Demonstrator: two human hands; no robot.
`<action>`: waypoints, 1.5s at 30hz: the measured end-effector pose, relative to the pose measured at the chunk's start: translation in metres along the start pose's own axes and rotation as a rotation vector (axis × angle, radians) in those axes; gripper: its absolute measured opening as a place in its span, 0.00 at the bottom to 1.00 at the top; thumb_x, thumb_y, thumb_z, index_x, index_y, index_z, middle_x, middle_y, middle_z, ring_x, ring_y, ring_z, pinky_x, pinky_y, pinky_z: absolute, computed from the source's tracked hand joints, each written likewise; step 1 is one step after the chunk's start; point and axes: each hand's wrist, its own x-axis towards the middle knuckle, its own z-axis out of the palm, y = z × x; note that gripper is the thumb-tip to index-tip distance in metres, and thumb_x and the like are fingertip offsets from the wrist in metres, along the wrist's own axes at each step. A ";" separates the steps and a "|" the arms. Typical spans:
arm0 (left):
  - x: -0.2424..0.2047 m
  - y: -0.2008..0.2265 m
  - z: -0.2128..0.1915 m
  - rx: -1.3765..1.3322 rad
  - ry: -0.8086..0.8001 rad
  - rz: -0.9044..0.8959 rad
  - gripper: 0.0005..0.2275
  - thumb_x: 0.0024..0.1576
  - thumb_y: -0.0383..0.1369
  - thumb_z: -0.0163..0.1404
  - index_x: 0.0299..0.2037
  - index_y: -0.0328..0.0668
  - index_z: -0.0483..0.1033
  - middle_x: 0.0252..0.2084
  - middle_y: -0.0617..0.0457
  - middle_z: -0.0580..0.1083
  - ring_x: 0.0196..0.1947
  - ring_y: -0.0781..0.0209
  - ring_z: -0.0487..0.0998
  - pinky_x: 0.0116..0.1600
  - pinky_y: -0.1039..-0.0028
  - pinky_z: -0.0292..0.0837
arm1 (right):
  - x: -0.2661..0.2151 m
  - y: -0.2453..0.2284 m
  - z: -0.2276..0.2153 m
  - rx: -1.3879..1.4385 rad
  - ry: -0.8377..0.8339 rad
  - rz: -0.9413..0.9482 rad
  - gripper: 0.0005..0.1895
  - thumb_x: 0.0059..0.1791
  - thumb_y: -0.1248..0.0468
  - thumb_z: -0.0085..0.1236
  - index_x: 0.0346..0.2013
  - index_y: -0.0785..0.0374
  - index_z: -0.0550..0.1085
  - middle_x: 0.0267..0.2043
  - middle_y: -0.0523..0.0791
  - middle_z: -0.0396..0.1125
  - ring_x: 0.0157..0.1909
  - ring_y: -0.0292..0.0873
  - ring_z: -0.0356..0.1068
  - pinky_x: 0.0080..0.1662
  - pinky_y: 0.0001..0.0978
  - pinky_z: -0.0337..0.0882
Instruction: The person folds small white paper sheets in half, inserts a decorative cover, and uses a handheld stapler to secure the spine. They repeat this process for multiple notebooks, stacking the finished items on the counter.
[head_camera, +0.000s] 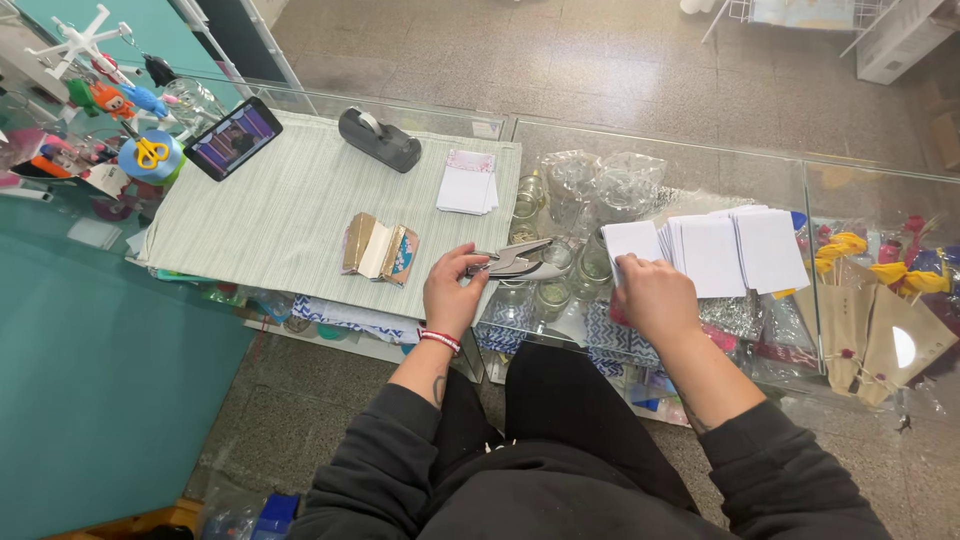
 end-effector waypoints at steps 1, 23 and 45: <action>0.000 0.000 -0.001 0.000 0.001 0.000 0.11 0.47 0.28 0.62 0.39 0.58 0.85 0.54 0.56 0.77 0.56 0.50 0.77 0.59 0.66 0.75 | -0.001 -0.001 -0.005 0.000 0.000 -0.001 0.22 0.49 0.59 0.52 0.58 0.53 0.74 0.49 0.45 0.76 0.51 0.48 0.77 0.53 0.38 0.77; -0.015 0.036 -0.006 -0.217 0.037 0.009 0.07 0.55 0.28 0.56 0.38 0.57 0.83 0.47 0.59 0.79 0.49 0.65 0.78 0.46 0.80 0.76 | 0.008 -0.022 -0.063 0.120 0.642 -0.060 0.24 0.49 0.71 0.56 0.61 0.62 0.77 0.41 0.51 0.77 0.45 0.49 0.78 0.44 0.38 0.78; -0.011 0.051 -0.028 -0.798 0.165 -0.463 0.21 0.64 0.29 0.50 0.66 0.30 0.63 0.58 0.35 0.74 0.57 0.43 0.77 0.58 0.58 0.77 | 0.049 -0.108 0.008 0.191 0.187 -0.383 0.34 0.53 0.47 0.50 0.73 0.51 0.61 0.71 0.47 0.61 0.72 0.53 0.59 0.68 0.57 0.57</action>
